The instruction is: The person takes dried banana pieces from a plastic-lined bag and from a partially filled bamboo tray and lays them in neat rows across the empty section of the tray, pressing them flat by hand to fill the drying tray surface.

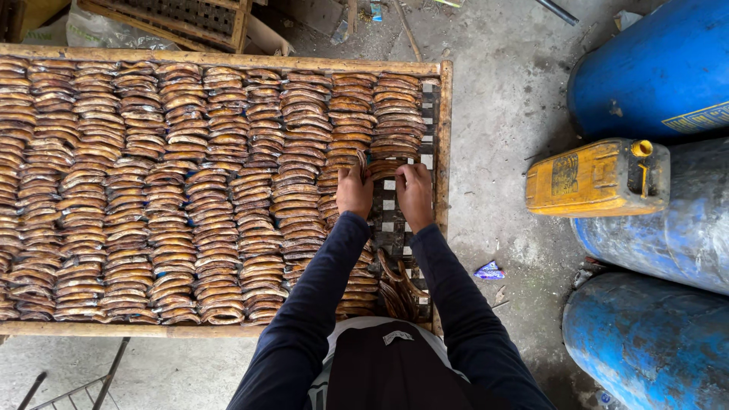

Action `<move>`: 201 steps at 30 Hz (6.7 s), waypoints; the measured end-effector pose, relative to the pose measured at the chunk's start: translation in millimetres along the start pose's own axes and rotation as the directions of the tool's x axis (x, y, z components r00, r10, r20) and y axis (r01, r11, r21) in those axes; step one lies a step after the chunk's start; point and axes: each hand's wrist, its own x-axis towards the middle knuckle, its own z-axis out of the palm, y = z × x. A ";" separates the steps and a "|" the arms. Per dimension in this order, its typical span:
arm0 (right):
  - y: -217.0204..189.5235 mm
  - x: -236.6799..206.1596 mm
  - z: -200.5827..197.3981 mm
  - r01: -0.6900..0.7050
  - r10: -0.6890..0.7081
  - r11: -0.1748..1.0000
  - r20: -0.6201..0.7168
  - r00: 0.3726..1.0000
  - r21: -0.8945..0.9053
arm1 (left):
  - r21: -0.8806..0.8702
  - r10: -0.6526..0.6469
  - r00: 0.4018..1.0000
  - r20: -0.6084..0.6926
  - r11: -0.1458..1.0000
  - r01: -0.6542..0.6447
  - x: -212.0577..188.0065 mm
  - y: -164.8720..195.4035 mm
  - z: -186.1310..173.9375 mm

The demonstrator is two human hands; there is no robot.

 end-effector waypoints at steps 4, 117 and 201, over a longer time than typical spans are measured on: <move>5.1 -2.9 4.6 -0.011 0.012 0.999 0.032 0.999 -0.033 | 0.033 -0.052 0.997 0.059 0.998 0.050 2.6 1.6 1.7; -89.3 -174.9 -123.0 -0.006 0.103 0.987 0.604 0.791 -0.160 | -0.234 0.258 0.960 0.111 0.945 -0.227 -157.6 -31.3 -115.7; 84.8 -209.4 -158.6 -0.613 0.208 0.265 0.577 0.790 0.744 | -0.785 -0.110 0.777 0.620 -0.085 0.614 -317.8 -13.1 -43.4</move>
